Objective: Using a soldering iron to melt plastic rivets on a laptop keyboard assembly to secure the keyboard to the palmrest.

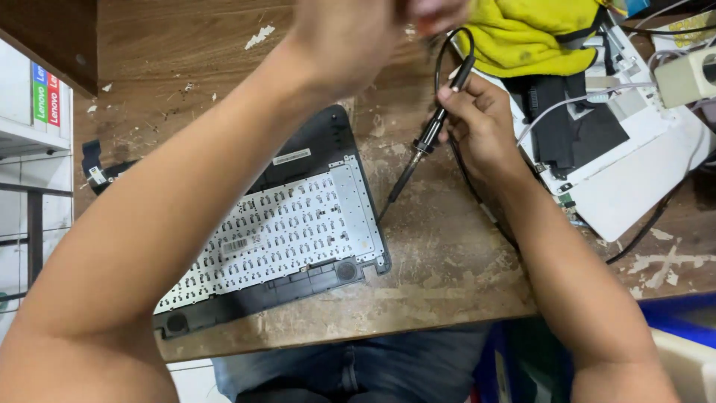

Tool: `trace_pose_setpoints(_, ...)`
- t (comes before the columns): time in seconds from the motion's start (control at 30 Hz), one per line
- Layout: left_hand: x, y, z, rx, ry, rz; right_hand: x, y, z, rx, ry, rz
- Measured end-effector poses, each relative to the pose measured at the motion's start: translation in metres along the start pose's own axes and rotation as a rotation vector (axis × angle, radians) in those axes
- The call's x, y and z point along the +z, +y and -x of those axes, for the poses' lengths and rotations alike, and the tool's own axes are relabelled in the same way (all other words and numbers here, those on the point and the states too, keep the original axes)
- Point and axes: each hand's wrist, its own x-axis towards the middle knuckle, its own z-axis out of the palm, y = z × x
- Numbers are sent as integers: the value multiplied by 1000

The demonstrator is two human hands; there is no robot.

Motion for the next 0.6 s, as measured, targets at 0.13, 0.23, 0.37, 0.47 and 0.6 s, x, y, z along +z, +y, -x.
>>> trace_pose_setpoints(0.13,4,50,71,-222,383,593,1,4,1,2,21,-33)
trace_pose_setpoints(0.23,11,30,119,-279,541,655,5,-4,5,6,34,41)
trace_pose_setpoints(0.37,19,2,156,-290,605,734,7,-7,7,5,89,36)
trace_pose_setpoints(0.47,27,-13,168,-270,656,710,10,-9,10,-19,99,12)
trace_pose_setpoints(0.6,29,-18,167,-234,645,673,14,-10,12,-101,56,-69)
